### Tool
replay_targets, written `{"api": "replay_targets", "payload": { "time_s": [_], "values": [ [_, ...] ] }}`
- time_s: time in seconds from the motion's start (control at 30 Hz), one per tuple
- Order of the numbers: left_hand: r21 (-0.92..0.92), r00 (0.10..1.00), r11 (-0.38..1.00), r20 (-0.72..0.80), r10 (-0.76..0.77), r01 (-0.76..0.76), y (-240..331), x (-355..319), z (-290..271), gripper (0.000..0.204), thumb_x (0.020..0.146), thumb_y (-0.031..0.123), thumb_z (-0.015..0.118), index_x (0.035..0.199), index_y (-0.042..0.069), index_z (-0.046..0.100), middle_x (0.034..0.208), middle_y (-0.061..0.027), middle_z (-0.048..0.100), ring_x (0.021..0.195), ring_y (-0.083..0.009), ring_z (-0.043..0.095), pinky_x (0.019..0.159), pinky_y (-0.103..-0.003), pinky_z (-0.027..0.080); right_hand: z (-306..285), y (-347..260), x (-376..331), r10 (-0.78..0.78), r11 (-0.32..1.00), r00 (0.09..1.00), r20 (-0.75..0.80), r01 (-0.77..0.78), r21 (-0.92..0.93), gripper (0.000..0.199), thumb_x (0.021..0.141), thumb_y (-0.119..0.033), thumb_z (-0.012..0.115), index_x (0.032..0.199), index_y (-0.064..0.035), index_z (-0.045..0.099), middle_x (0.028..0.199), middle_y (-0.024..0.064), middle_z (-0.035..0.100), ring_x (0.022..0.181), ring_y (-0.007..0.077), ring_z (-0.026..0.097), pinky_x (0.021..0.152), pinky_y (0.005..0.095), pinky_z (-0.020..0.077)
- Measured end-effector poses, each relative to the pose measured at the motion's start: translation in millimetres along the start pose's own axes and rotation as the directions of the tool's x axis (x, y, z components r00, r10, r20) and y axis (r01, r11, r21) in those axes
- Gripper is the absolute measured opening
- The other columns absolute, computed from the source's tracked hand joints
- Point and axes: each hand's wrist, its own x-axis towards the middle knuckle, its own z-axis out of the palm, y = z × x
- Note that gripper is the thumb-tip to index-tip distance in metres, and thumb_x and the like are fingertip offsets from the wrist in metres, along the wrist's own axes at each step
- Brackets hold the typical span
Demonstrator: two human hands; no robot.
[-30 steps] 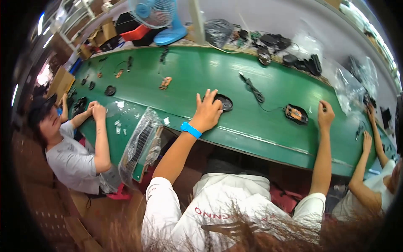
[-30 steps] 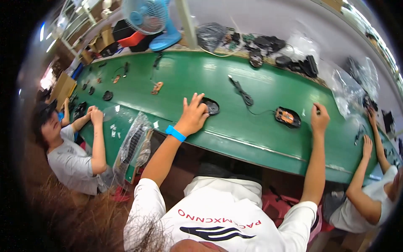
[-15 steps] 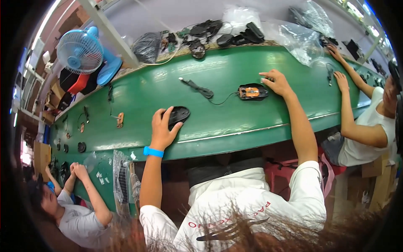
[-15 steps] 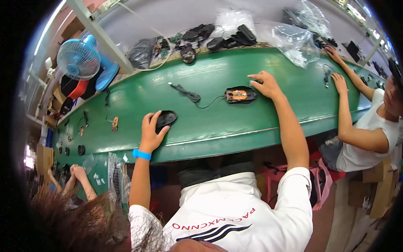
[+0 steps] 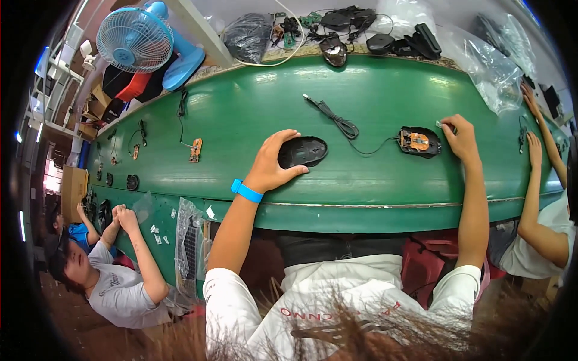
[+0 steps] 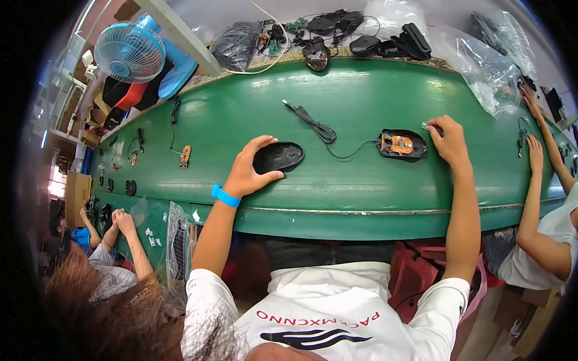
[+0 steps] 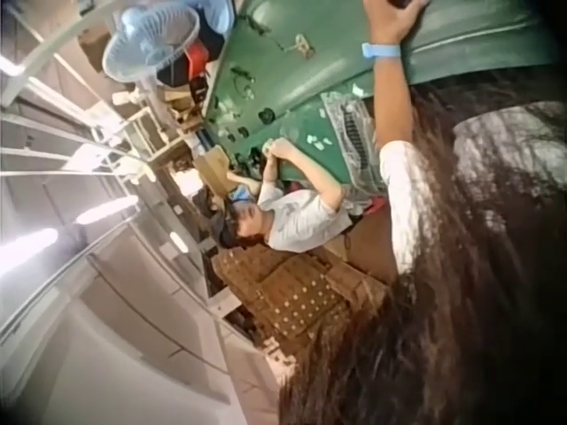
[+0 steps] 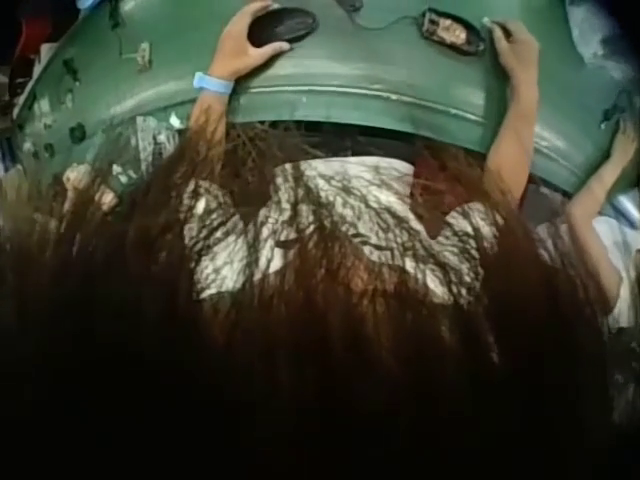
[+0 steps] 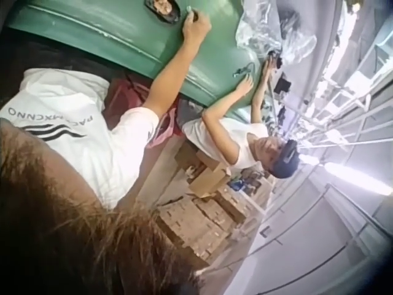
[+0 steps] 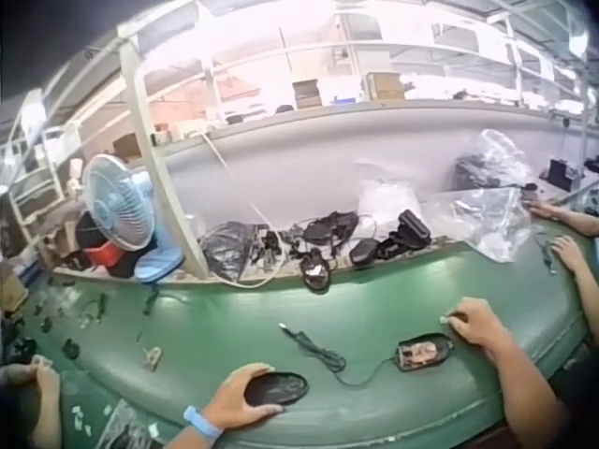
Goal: Assemble computer mice by placing internal components and closing the shell on a production line.
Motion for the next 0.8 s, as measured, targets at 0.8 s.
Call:
{"api": "replay_targets", "payload": {
  "time_s": [0.8],
  "values": [
    [-0.063, 0.983, 0.982, -0.047, 0.175, -0.178, 0.9, -4.7, -4.7, 0.05, 0.065, 0.009, 0.084, 0.107, 0.004, 0.059, 0.118, -0.0148, 0.061, 0.116, -0.0359, 0.055, 0.099, -0.044, 0.046, 148.5, -247.4, 32.2, -0.545, 0.838, 0.725, 0.422, 0.486, 0.248, 0.01, 0.081, -0.008, 0.063, 0.087, -0.0032, 0.069, 0.09, 0.0137, 0.062, 0.091, 0.0336, 0.064, 0.078, 0.045, 0.0538]
  ]
}}
